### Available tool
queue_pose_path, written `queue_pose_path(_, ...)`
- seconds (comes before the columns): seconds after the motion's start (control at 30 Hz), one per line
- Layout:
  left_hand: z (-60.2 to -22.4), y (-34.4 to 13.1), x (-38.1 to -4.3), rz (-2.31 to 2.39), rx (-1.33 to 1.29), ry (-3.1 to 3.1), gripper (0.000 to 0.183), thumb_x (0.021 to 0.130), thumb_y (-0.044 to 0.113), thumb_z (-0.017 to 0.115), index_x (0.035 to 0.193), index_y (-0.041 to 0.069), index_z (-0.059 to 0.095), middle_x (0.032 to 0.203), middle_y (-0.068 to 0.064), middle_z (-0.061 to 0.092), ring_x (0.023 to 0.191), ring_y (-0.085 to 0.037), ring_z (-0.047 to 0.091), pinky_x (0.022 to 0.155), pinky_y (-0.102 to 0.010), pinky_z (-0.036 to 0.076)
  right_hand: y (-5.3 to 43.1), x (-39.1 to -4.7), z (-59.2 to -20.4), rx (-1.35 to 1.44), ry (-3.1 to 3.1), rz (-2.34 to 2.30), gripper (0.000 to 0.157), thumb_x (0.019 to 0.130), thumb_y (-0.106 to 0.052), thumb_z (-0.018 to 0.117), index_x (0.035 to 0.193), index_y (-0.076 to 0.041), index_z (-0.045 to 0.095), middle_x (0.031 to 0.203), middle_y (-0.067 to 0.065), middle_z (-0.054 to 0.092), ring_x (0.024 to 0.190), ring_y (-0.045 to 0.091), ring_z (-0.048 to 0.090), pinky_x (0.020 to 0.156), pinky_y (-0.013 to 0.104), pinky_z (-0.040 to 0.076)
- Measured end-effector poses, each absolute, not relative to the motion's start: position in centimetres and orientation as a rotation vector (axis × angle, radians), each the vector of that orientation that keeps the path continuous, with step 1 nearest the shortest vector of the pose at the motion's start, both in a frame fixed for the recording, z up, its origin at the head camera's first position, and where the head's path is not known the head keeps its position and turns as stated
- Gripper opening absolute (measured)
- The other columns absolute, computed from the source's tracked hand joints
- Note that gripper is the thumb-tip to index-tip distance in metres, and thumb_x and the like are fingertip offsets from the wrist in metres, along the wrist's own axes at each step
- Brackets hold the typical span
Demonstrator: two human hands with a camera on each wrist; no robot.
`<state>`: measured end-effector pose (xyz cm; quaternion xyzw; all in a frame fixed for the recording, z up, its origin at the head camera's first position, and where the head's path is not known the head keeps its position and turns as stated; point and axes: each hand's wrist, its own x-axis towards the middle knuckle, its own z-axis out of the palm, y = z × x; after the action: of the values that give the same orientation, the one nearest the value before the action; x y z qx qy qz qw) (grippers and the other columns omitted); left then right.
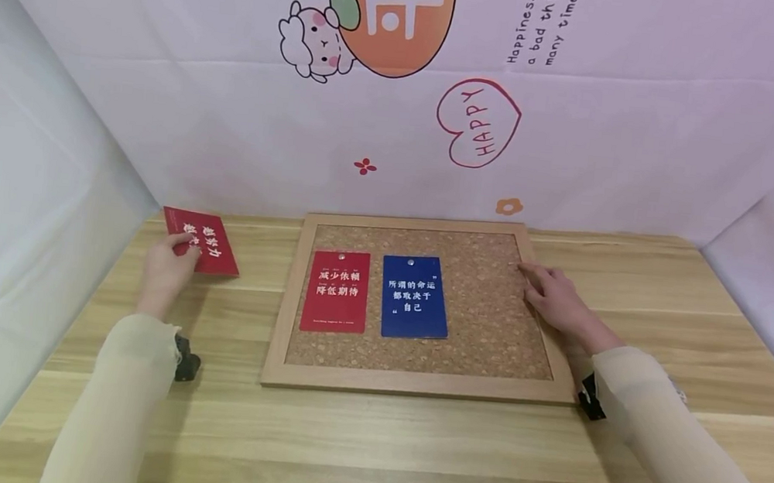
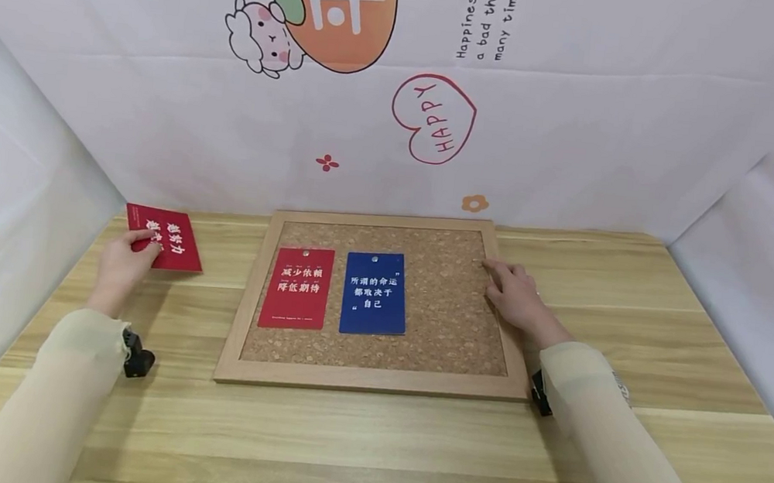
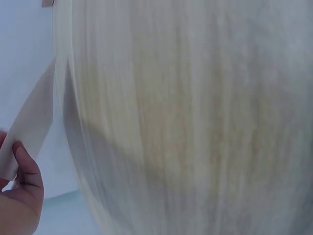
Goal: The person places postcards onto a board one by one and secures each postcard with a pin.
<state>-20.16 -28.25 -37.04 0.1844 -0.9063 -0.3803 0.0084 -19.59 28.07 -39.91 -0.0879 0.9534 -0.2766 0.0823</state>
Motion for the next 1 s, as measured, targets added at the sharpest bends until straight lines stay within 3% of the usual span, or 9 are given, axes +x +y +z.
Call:
queue_pose_path(0.1, -37.0, -27.9, -20.2, -1.179, 0.585, -2.794, 0.048, 0.102, 0.021, 0.030, 0.145, 0.001, 0.037, 0.151, -0.026, 0.033, 0.134, -0.039, 0.040, 0.104, -0.048, 0.041, 28.1, -19.6, -39.9, -0.264, 2.850, -0.826, 0.049, 0.099, -0.014, 0.040, 0.144, 0.003, 0.031, 0.139, 0.042, 0.027, 0.128, 0.059, 0.025, 0.102, 0.070, 0.025)
queue_pose_path(0.2, -36.9, -27.6, -20.2, -1.160, 0.576, -2.764, 0.047, 0.102, 0.019, 0.028, 0.143, 0.001, 0.041, 0.148, -0.025, 0.037, 0.127, -0.036, 0.045, 0.090, -0.036, 0.046, 28.1, -19.6, -40.0, -0.267, 2.854, -0.825, 0.049, 0.099, -0.014, 0.040, 0.144, 0.003, 0.031, 0.139, 0.042, 0.027, 0.127, 0.059, 0.026, 0.102, 0.069, 0.026)
queue_pose_path(0.4, -36.7, -26.7, -20.3, -1.207, 0.574, -2.731, 0.046, 0.101, 0.019, 0.031, 0.141, 0.003, 0.044, 0.146, -0.022, 0.042, 0.112, -0.028, 0.051, 0.065, -0.016, 0.040, 28.2, -19.7, -40.1, -0.270, 2.857, -0.813, 0.049, 0.099, -0.014, 0.039, 0.145, 0.003, 0.031, 0.139, 0.042, 0.028, 0.128, 0.059, 0.026, 0.103, 0.069, 0.026)
queue_pose_path(1.0, -36.7, -23.0, -20.8, -1.316, 0.488, -2.684, 0.041, 0.100, 0.018, 0.037, 0.135, 0.001, 0.050, 0.141, -0.022, 0.046, 0.117, -0.031, 0.051, 0.085, -0.032, 0.046, 28.1, -19.6, -39.9, -0.276, 2.862, -0.817, 0.048, 0.100, -0.015, 0.039, 0.144, 0.003, 0.032, 0.139, 0.042, 0.028, 0.127, 0.059, 0.026, 0.102, 0.069, 0.026)
